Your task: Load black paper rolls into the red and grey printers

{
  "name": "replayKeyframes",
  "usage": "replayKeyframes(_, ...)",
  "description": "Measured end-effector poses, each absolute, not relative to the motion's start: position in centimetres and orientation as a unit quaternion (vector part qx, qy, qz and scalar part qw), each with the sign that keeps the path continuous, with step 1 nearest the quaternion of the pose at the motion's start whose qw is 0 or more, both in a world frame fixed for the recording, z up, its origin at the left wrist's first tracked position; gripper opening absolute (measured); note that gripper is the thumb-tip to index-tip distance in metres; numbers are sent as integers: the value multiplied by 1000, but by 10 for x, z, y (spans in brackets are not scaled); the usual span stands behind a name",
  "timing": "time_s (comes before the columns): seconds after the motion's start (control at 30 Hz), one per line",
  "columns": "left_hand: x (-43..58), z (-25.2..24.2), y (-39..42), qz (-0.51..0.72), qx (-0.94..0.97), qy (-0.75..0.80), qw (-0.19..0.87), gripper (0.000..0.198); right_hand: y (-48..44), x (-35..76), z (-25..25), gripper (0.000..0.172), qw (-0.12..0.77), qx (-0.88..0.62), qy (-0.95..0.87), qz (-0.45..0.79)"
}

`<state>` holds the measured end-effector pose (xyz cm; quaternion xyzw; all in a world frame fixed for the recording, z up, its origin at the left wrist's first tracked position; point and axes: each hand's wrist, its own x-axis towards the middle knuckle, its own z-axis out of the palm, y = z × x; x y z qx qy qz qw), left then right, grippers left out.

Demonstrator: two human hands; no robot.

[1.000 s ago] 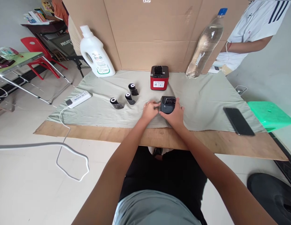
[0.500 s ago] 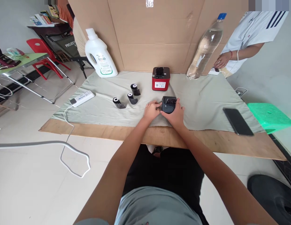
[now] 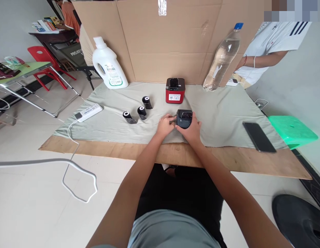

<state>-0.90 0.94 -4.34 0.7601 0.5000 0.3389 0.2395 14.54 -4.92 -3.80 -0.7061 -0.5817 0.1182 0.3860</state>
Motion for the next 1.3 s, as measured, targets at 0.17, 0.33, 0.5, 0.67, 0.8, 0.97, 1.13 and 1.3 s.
replayKeyframes(0.17, -10, -44, 11, 358, 756, 490, 245, 46, -45, 147, -44, 93, 462, -691, -542, 120)
replayKeyframes(0.33, -3, -40, 6, 334, 762, 517, 201, 43, -45, 149, -42, 70, 513, -665, -527, 128)
replayKeyframes(0.5, 2, -34, -1, 296, 769, 546, 153, 42, -44, 151, -41, 55, 551, -657, -502, 112)
replayKeyframes(0.67, 0, -29, -4, 316, 773, 525, 166, 46, -44, 151, -43, 49, 578, -639, -492, 126)
replayKeyframes(0.8, 1, -26, -9, 369, 819, 410, 161, 63, -44, 151, -39, 47, 616, -604, -474, 176)
replayKeyframes(0.97, -1, -32, -11, 402, 841, 328, 154, 63, -38, 162, -24, 50, 620, -602, -430, 261)
replayKeyframes(1.13, -5, -39, -8, 394, 847, 311, 176, 61, -14, 180, -8, 54, 591, -601, -408, 351)
replayKeyframes(1.3, -3, -39, -6, 409, 837, 298, 209, 59, 11, 188, -1, 59, 536, -605, -445, 386)
